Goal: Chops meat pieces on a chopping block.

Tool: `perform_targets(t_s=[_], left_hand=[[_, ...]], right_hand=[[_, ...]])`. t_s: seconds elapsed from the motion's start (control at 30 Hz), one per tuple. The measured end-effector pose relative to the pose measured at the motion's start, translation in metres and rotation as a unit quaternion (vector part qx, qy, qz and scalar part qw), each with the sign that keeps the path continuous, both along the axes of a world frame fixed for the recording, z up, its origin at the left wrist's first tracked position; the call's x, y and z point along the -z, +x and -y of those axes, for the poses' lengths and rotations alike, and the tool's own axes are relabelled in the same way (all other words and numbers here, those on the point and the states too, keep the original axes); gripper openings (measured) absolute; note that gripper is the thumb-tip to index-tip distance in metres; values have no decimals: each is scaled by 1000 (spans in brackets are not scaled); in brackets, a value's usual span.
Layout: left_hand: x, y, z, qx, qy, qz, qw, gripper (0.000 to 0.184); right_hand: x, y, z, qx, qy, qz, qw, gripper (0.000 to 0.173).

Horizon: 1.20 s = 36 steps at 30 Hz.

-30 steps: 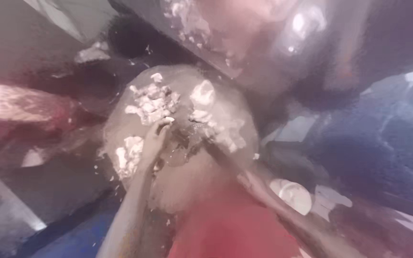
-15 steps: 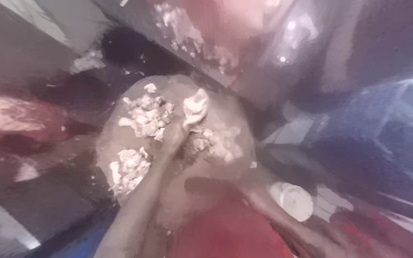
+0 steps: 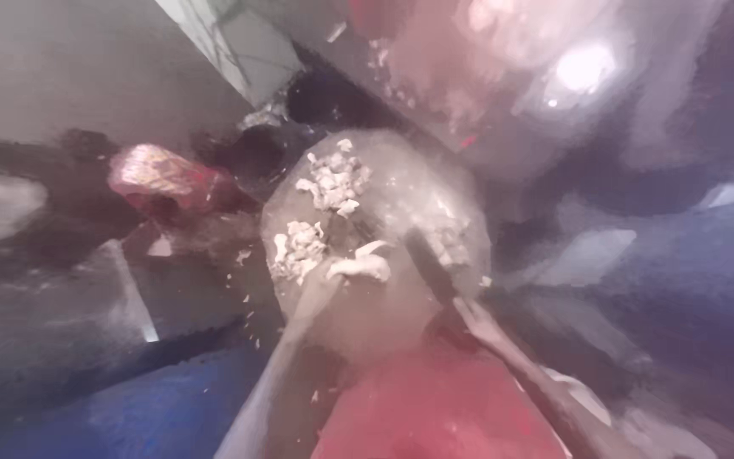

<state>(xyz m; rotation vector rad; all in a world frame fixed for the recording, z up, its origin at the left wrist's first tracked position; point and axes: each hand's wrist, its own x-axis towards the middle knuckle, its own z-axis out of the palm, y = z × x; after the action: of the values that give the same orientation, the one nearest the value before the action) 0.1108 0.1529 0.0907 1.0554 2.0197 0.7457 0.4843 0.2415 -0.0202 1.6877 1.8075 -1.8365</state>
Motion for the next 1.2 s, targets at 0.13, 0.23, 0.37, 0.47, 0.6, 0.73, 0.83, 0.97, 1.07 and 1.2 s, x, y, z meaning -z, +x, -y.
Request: perform_targets(t_s=[0.13,0.23,0.37,0.47,0.6,0.73,0.83,0.97,1.07,1.2], left_hand=[[80,14,14,-31,27,0,999,31],[94,24,12,-32,38,-28,998,29],[89,22,17,-5,21,-69,997,36],[84,18,10,7,33,-52,998,30],[97,9,28,-32,40,-30,998,31],[120,8,56,-4,53,-40,998,33],[113,24,65,-16,4,2,1000,36],[83,39,73,-56,-42,0,998,40],[84,42,71,-65,19,5,998,34],[106,25,73,-17,50,-89,995,32]], right_hand=[[7,-13,19,18,35,-29,999,49],[-31,-37,32,-5,68,-64,996,46],[-58,-95,37,-43,115,-143,982,43],[-46,-113,30,-148,172,-55,972,50],[-20,-48,20,-264,166,82,947,59],[-26,-12,2,-277,115,134,944,62],[-71,-36,8,-262,122,73,955,60],[-106,-91,22,-256,189,-52,947,63],[-86,-123,5,-310,292,-91,900,60],[-24,-113,-33,-406,252,87,874,63]])
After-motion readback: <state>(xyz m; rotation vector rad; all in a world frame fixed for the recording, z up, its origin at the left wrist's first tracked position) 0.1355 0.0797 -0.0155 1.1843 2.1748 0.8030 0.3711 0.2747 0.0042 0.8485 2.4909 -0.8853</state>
